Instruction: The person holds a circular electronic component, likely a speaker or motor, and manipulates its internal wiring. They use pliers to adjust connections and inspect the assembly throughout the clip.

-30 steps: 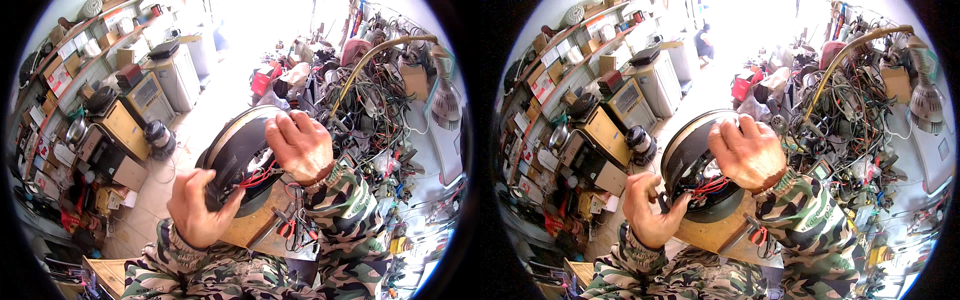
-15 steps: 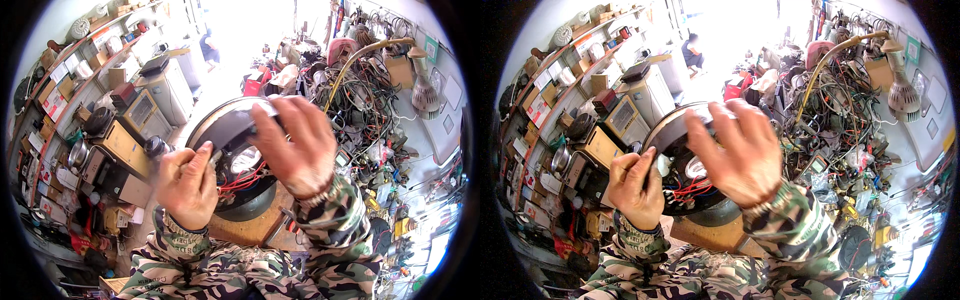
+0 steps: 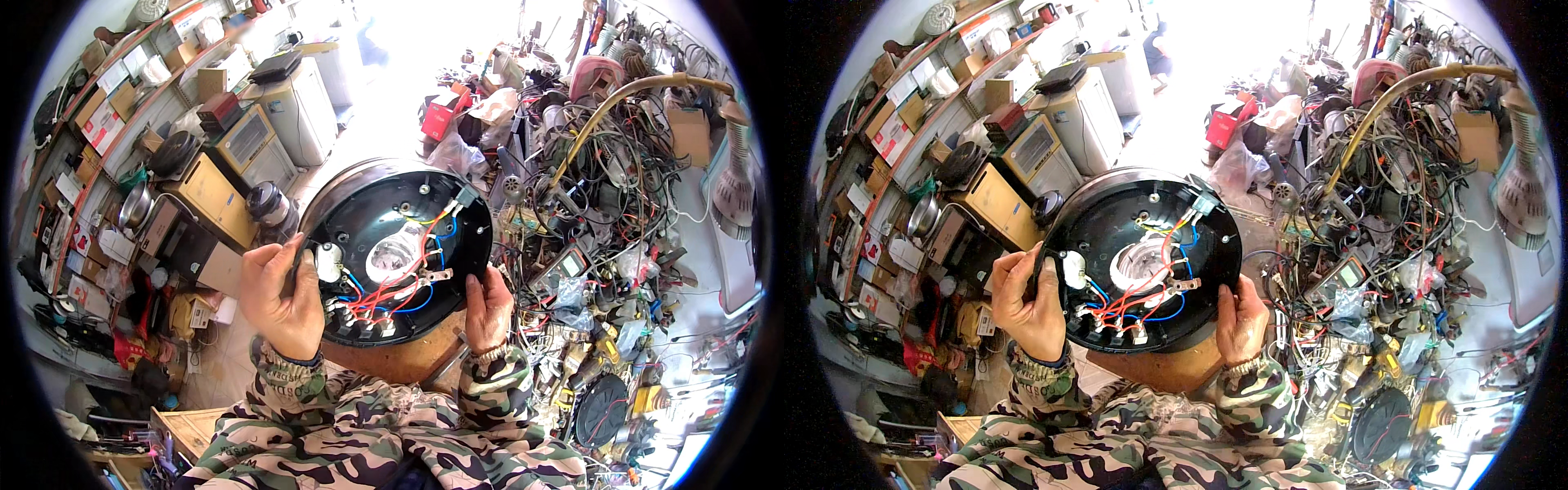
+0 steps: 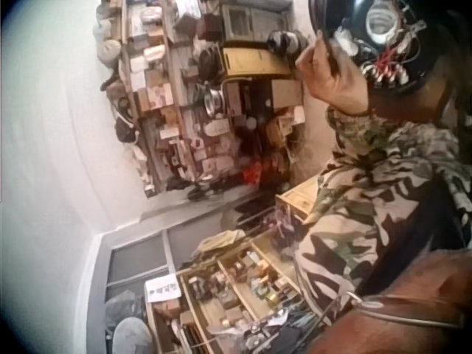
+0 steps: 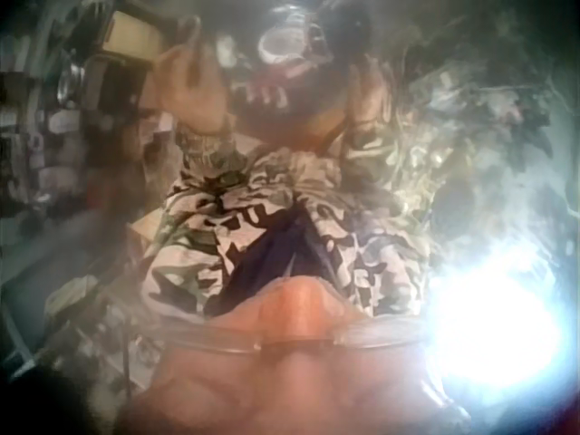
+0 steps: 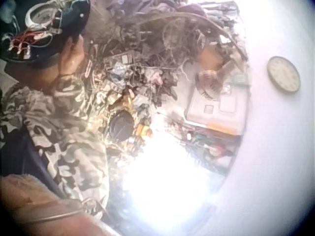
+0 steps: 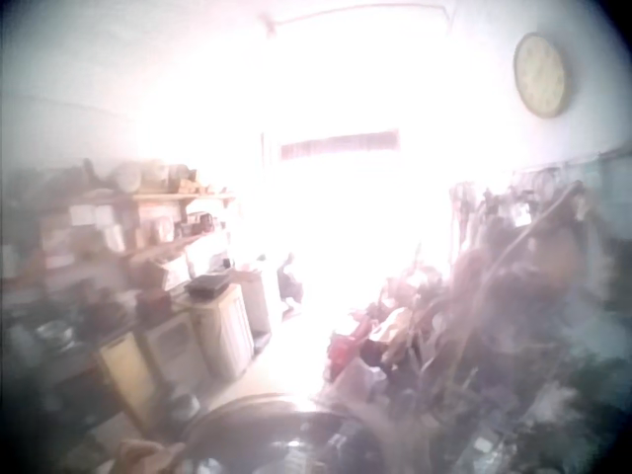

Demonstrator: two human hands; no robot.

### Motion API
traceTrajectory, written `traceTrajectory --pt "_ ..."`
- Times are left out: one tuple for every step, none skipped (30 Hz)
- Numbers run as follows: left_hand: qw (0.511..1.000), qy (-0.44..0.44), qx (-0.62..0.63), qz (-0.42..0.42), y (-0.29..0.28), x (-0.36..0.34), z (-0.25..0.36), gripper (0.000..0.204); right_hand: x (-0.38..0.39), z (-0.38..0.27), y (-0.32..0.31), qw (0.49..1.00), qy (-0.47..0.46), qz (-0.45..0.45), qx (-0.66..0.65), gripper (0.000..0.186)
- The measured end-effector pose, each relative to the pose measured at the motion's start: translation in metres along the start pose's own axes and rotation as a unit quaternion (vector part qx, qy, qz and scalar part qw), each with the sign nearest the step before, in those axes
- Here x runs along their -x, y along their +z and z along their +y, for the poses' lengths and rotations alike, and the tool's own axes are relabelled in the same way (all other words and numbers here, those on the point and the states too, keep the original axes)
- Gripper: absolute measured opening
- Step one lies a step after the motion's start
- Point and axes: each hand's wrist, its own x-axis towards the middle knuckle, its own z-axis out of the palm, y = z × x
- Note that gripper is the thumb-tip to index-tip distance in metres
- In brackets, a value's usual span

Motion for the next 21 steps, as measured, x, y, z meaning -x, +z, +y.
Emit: traceTrajectory --pt "0.999 -0.024 0.025 0.005 0.005 0.006 -0.007 0.028 -0.006 -0.002 -0.001 1.000 0.004 -0.003 0.025 0.024" --pt "0.998 -0.048 0.039 0.008 0.005 0.014 -0.017 0.026 -0.010 -0.004 0.002 0.998 -0.008 -0.006 0.061 0.023" --pt "0.995 -0.073 0.060 0.013 0.010 0.022 -0.025 0.025 -0.015 -0.003 0.001 0.996 -0.026 -0.011 0.083 0.023" --pt "0.992 -0.090 0.087 0.019 0.013 0.030 -0.032 0.024 -0.020 -0.002 0.000 0.993 -0.045 -0.017 0.104 0.024" --pt "0.989 -0.122 0.087 0.017 0.016 0.037 -0.035 0.024 -0.025 0.000 -0.001 0.990 -0.062 -0.023 0.125 0.024" --pt "0.984 -0.153 0.085 0.014 0.020 0.042 -0.036 0.024 -0.031 0.001 0.000 0.988 -0.062 -0.026 0.139 0.025" --pt "0.979 -0.184 0.084 0.013 0.022 0.047 -0.039 0.024 -0.037 0.006 0.001 0.986 -0.065 -0.034 0.146 0.025" --pt "0.975 -0.202 0.090 0.001 0.025 0.054 -0.047 0.023 -0.045 0.012 -0.001 0.984 -0.072 -0.040 0.160 0.025" --pt "0.969 -0.227 0.094 -0.013 0.026 0.059 -0.049 0.024 -0.052 0.015 -0.001 0.981 -0.080 -0.047 0.173 0.025" --pt "0.965 -0.240 0.109 -0.013 0.029 0.062 -0.051 0.026 -0.058 0.016 0.000 0.980 -0.078 -0.057 0.175 0.024" --pt "0.959 -0.256 0.121 -0.015 0.032 0.066 -0.054 0.028 -0.064 0.021 0.001 0.975 -0.078 -0.065 0.197 0.024" --pt "0.954 -0.273 0.123 -0.020 0.033 0.071 -0.058 0.030 -0.071 0.028 0.003 0.970 -0.078 -0.074 0.219 0.023" --pt "0.949 -0.289 0.125 -0.025 0.034 0.076 -0.064 0.031 -0.077 0.032 0.006 0.964 -0.079 -0.083 0.239 0.023" --pt "0.943 -0.307 0.126 -0.031 0.035 0.082 -0.071 0.032 -0.080 0.032 0.009 0.962 -0.078 -0.093 0.245 0.022" --pt "0.943 -0.311 0.113 -0.037 0.035 0.087 -0.078 0.033 -0.084 0.032 0.013 0.957 -0.087 -0.106 0.255 0.022" --pt "0.943 -0.315 0.100 -0.043 0.034 0.092 -0.086 0.033 -0.089 0.034 0.017 0.952 -0.097 -0.119 0.265 0.022" --pt "0.942 -0.320 0.089 -0.048 0.036 0.096 -0.092 0.033 -0.093 0.036 0.020 0.946 -0.107 -0.132 0.277 0.022" --pt "0.937 -0.331 0.094 -0.050 0.037 0.099 -0.097 0.034 -0.097 0.039 0.024 0.944 -0.107 -0.137 0.280 0.021" --pt "0.933 -0.343 0.098 -0.051 0.038 0.102 -0.101 0.034 -0.099 0.042 0.026 0.941 -0.098 -0.145 0.290 0.021" --pt "0.928 -0.355 0.102 -0.052 0.039 0.105 -0.105 0.035 -0.101 0.045 0.029 0.937 -0.090 -0.153 0.300 0.021" --pt "0.924 -0.365 0.103 -0.054 0.039 0.108 -0.108 0.035 -0.102 0.048 0.031 0.934 -0.082 -0.161 0.310 0.021"
